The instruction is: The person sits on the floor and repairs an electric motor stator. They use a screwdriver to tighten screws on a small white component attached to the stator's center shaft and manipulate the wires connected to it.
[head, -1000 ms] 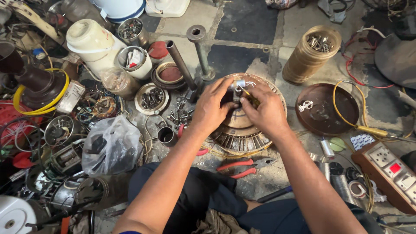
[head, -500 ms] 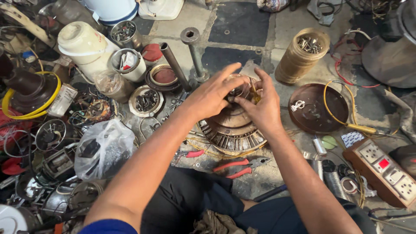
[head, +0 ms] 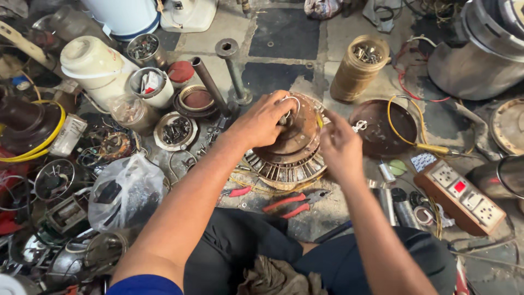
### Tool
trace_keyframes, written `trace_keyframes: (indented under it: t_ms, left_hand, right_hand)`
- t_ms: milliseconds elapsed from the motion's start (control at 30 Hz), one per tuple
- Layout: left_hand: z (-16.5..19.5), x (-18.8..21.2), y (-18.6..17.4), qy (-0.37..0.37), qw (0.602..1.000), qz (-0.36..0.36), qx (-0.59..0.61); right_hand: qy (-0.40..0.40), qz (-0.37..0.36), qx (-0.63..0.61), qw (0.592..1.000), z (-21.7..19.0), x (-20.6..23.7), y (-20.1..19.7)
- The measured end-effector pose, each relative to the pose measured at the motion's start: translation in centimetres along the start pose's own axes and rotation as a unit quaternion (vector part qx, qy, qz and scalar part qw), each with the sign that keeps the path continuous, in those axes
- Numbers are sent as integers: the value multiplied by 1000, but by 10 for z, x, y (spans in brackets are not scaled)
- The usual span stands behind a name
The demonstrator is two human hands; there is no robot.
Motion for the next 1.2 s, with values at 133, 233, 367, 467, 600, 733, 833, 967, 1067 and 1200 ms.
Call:
trace_keyframes:
  t_ms: [133, 233, 367, 467, 600, 733, 833, 967, 1067, 1200]
  left_hand:
    - [2, 3, 1, 6, 1000, 22, 15]
    - [0, 4, 4, -1, 999, 40, 16]
    - [-3, 5, 6, 4, 998, 63, 20]
    - [-5, 5, 8, 7, 997, 67, 23]
    - [-7, 6, 9, 10, 997, 76, 21]
    - [-8, 7, 10, 17, 996, 87, 25]
    - [-8, 6, 9, 28, 995, 92, 24]
    - [-8, 7, 8, 13, 996, 86, 26]
    - [-6, 6, 8, 6, 996, 84, 28]
    - [-6, 6, 6, 4, 996, 82, 23]
  right_hand:
    - [-7, -6, 96, 995, -8, 45, 21]
    - [-38, 39, 122, 991, -23, 51, 30]
    - [-129, 75, 154, 977, -47, 55, 35]
    - [-113, 80, 182, 973, -51, 55, 38]
    - [-115, 87, 173, 974, -50, 54, 39]
    - [-133, 87, 128, 979, -49, 54, 41]
    - [-82, 82, 145, 983, -43, 55, 44]
    - [-108, 91, 140, 980, -44, 56, 46]
    - [-107, 90, 146, 979, -42, 56, 47]
    - [-128, 97, 158, 974, -43, 57, 47]
Point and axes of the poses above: each hand's wrist, its own x-axis away from the middle knuckle, its own y-axis out of the palm, z = x × y, the point moved 5 cm from there along -x, towards the middle knuckle, and after that the axes turned 8 degrees about x, right-handed, at the moved point
